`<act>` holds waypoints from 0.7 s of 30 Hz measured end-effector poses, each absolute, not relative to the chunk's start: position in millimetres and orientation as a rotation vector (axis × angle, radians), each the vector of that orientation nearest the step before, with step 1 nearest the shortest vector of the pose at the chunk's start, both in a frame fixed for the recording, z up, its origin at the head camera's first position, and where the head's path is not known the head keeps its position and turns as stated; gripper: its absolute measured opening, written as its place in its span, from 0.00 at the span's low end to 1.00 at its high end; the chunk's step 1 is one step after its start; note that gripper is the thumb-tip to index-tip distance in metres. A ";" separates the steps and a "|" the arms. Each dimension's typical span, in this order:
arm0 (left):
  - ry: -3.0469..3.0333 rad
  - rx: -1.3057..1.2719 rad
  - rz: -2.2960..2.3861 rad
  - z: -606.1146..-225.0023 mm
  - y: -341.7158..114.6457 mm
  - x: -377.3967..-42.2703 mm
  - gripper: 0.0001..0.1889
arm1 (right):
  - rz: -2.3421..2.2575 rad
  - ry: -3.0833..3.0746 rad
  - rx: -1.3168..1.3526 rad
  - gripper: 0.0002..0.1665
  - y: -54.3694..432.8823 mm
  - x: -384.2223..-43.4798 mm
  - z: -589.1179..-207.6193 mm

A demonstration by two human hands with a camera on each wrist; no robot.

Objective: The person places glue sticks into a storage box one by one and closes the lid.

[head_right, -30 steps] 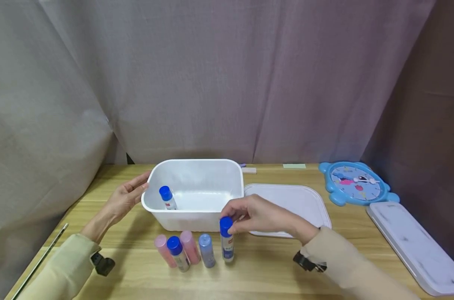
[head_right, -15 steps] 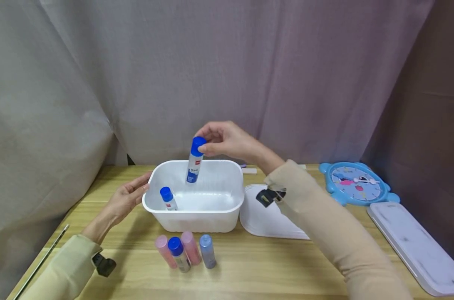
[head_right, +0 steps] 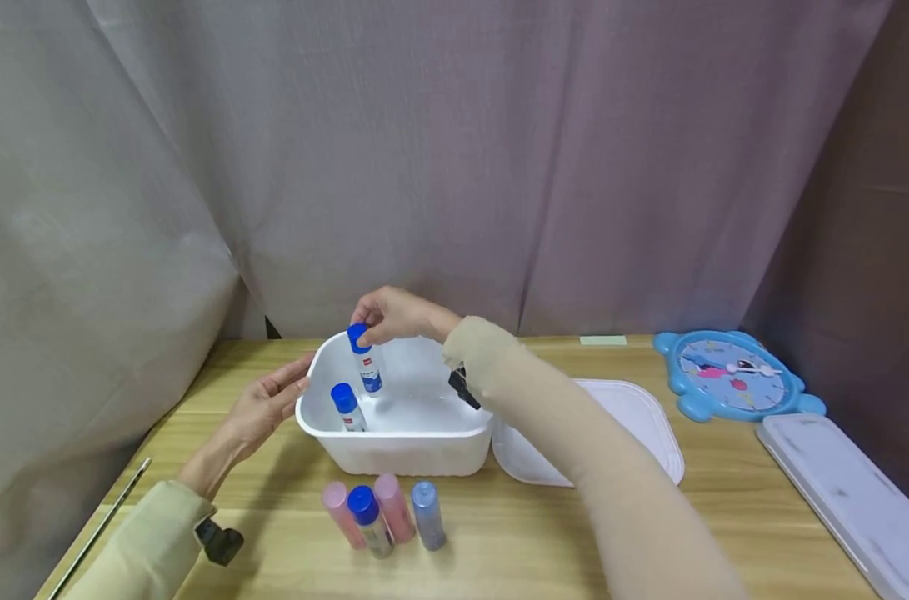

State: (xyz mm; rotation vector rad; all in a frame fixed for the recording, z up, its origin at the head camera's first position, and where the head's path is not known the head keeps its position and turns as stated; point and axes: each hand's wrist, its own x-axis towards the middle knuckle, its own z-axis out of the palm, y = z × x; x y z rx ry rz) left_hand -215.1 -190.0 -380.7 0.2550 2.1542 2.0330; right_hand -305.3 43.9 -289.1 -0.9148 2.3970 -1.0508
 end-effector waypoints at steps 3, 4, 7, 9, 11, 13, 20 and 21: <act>2.160 0.255 2.029 -380.7 -188.8 -213.1 0.27 | -0.974 2.408 -0.913 0.13 39.0 -304.9 -299.0; 2.158 0.255 2.030 -380.8 -188.5 -212.5 0.27 | -0.952 2.409 -0.912 0.13 37.7 -304.4 -302.0; 2.153 0.255 2.034 -381.3 -187.6 -211.4 0.27 | -0.909 2.405 -0.893 0.12 35.2 -303.4 -310.7; 2.152 0.256 2.034 -381.4 -187.6 -210.9 0.27 | -0.900 2.398 -0.878 0.11 34.1 -302.7 -315.3; 2.156 0.260 2.033 -381.3 -187.7 -210.7 0.27 | -0.904 2.395 -0.868 0.11 33.4 -302.4 -319.0; 2.160 0.264 2.033 -381.3 -187.9 -210.9 0.27 | -0.919 2.392 -0.862 0.11 32.9 -301.9 -321.5; 2.160 0.259 2.032 -381.6 -189.5 -212.6 0.27 | -0.918 2.388 -0.905 0.17 34.8 -299.3 -320.0; 2.161 0.261 2.030 -381.7 -189.8 -212.8 0.27 | -0.910 2.390 -0.915 0.19 35.9 -298.0 -317.2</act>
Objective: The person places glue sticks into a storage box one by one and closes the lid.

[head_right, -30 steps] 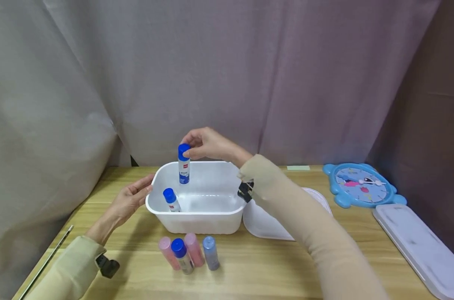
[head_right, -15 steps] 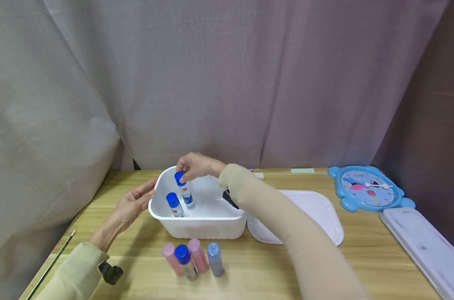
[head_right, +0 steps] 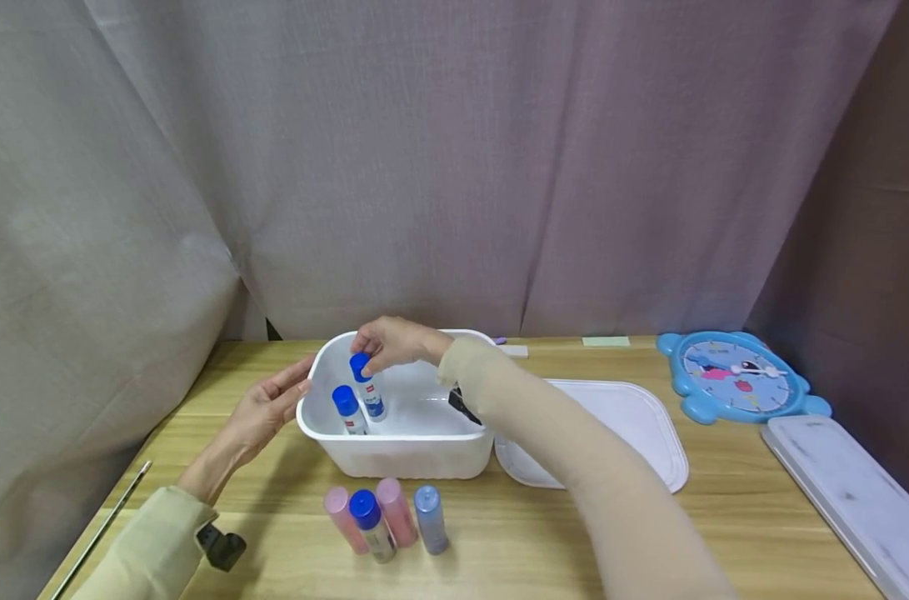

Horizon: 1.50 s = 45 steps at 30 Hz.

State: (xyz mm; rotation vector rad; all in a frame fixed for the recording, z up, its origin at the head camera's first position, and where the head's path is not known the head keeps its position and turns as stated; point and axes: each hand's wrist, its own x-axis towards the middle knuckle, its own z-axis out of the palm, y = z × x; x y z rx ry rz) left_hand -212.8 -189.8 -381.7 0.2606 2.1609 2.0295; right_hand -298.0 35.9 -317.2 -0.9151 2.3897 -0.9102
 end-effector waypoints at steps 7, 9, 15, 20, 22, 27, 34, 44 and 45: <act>2.177 0.223 2.024 -381.1 -192.0 -214.0 0.28 | -1.000 2.403 -1.079 0.20 60.1 -278.9 -274.9; 2.177 0.223 2.028 -380.0 -192.1 -214.5 0.29 | -1.079 2.384 -1.134 0.19 72.8 -267.1 -262.3; 2.180 0.235 2.024 -377.8 -192.4 -216.3 0.29 | -1.278 2.257 -1.230 0.16 114.6 -211.5 -261.7; 2.162 0.254 2.029 -375.9 -193.8 -217.1 0.29 | -1.386 2.182 -1.267 0.18 136.7 -162.7 -305.9; 2.161 0.263 2.030 -375.5 -194.2 -217.6 0.29 | -1.390 2.199 -1.333 0.19 140.7 -151.0 -323.5; 2.150 0.259 2.045 -377.2 -193.8 -217.5 0.29 | -1.336 2.234 -1.472 0.23 141.6 -139.6 -349.9; 2.108 0.273 2.082 -380.9 -191.5 -217.7 0.29 | -1.287 2.224 -1.339 0.21 139.4 -136.6 -360.1; 2.145 0.248 2.053 -380.9 -192.9 -216.7 0.29 | -1.346 2.142 -1.231 0.17 148.4 -143.2 -342.7; 2.144 0.249 2.054 -380.9 -193.1 -216.7 0.29 | -1.352 2.135 -1.221 0.16 150.9 -144.3 -335.6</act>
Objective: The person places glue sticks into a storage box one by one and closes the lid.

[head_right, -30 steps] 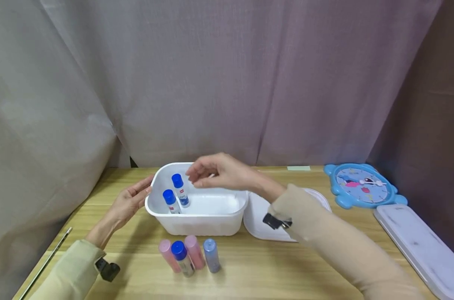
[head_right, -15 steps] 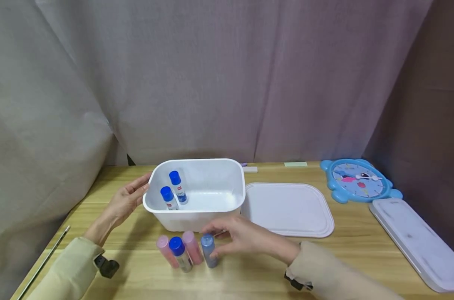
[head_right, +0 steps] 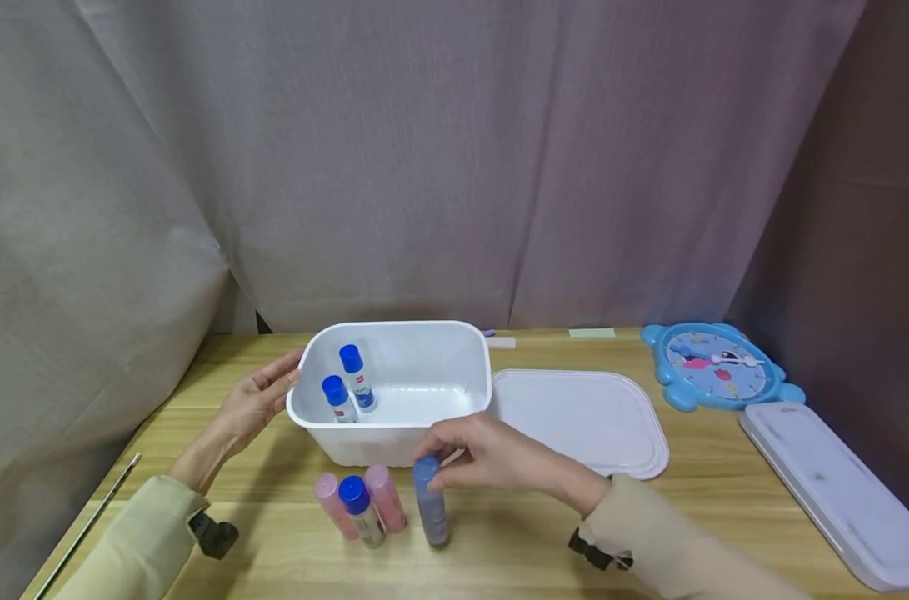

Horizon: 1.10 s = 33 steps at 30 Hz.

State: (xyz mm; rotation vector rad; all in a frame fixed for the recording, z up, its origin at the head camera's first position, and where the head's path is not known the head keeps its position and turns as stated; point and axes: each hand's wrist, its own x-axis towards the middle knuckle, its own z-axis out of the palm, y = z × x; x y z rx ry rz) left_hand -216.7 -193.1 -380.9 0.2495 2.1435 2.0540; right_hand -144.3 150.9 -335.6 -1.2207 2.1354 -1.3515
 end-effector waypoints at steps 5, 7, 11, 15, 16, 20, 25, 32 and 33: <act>2.141 0.260 2.061 -381.6 -193.5 -217.2 0.29 | -1.429 2.165 -1.287 0.15 162.3 -153.6 -287.4; 2.140 0.259 2.068 -381.2 -193.4 -216.9 0.29 | -1.472 2.235 -1.310 0.15 164.3 -158.8 -267.3; 2.134 0.264 2.076 -380.9 -192.8 -216.2 0.29 | -1.551 2.436 -1.209 0.15 159.8 -170.4 -241.0; 2.129 0.255 2.075 -381.1 -191.9 -216.1 0.29 | -1.599 2.525 -1.066 0.15 141.2 -186.4 -244.7; 2.130 0.251 2.074 -381.3 -191.8 -216.1 0.29 | -1.593 2.540 -1.043 0.15 134.8 -191.5 -249.8; 2.140 0.254 2.073 -381.8 -190.7 -216.0 0.29 | -1.513 2.594 -0.986 0.15 110.5 -212.4 -279.3; 2.116 0.244 2.099 -382.0 -189.4 -215.7 0.28 | -1.420 2.606 -0.934 0.14 87.1 -227.8 -311.3; 2.115 0.249 2.101 -381.6 -189.8 -215.7 0.28 | -1.332 2.577 -0.903 0.13 68.5 -233.8 -330.7; 2.115 0.246 2.101 -381.5 -189.7 -215.8 0.28 | -1.321 2.569 -0.901 0.13 66.9 -234.1 -332.7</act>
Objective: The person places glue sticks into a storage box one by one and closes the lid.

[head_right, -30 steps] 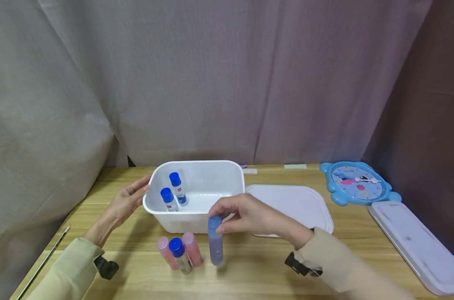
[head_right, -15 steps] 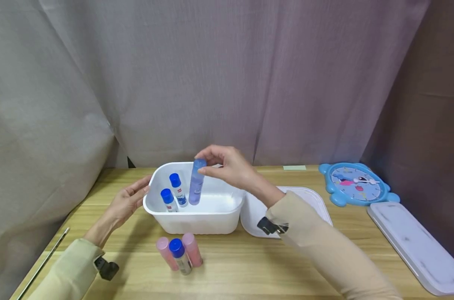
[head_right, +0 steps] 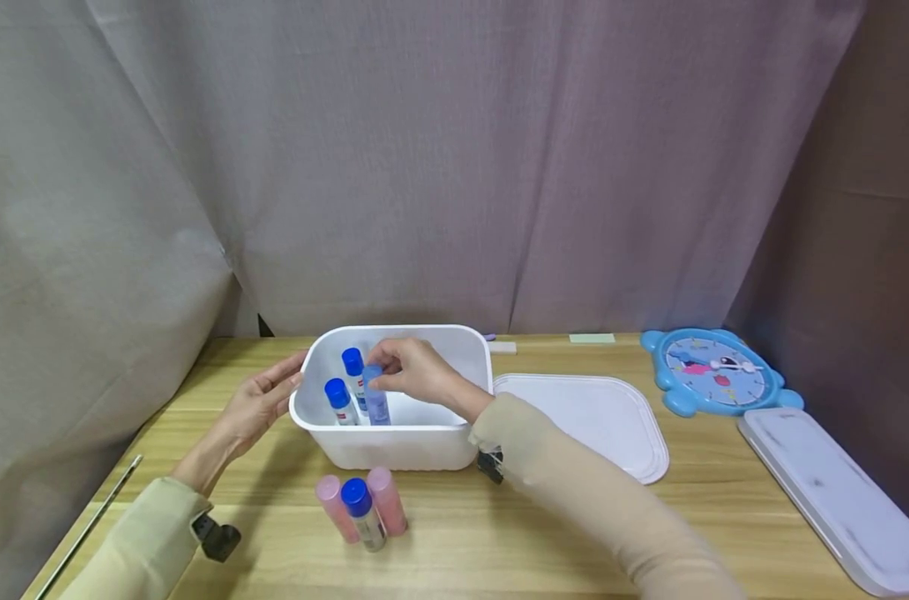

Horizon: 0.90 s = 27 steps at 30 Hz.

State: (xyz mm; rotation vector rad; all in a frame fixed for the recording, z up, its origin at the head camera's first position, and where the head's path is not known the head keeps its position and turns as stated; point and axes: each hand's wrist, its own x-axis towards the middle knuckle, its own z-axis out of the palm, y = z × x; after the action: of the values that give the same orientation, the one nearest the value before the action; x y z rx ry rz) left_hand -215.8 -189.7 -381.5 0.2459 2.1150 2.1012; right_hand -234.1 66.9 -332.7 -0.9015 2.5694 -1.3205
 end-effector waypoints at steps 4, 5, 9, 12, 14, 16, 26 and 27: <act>2.115 0.236 2.103 -381.5 -189.7 -216.1 0.28 | -1.280 2.551 -0.915 0.12 61.7 -235.2 -339.7; 2.116 0.233 2.104 -381.4 -189.5 -216.1 0.28 | -1.273 2.548 -0.917 0.12 60.7 -235.3 -341.0; 2.117 0.233 2.104 -381.3 -189.4 -215.6 0.28 | -1.256 2.541 -0.948 0.11 57.6 -235.3 -344.5; 2.119 0.236 2.101 -381.3 -189.4 -215.1 0.28 | -1.249 2.537 -0.964 0.11 56.2 -234.8 -344.6; 2.119 0.237 2.103 -381.3 -189.4 -215.1 0.28 | -1.242 2.533 -0.959 0.12 55.6 -234.4 -343.9; 2.117 0.241 2.104 -381.3 -189.5 -215.0 0.28 | -1.233 2.526 -0.940 0.13 55.5 -234.1 -343.3; 2.105 0.241 2.114 -382.1 -189.6 -215.7 0.28 | -1.334 2.479 -1.031 0.21 72.6 -224.0 -334.9; 2.106 0.241 2.110 -381.9 -189.7 -215.8 0.28 | -1.383 2.477 -1.039 0.20 75.8 -219.6 -332.2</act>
State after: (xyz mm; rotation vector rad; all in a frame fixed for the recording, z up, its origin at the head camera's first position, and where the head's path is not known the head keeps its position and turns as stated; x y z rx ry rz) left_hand -215.8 -189.7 -381.9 0.2409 2.1064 2.1105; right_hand -219.6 75.8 -332.2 -1.0394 2.4767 -1.3833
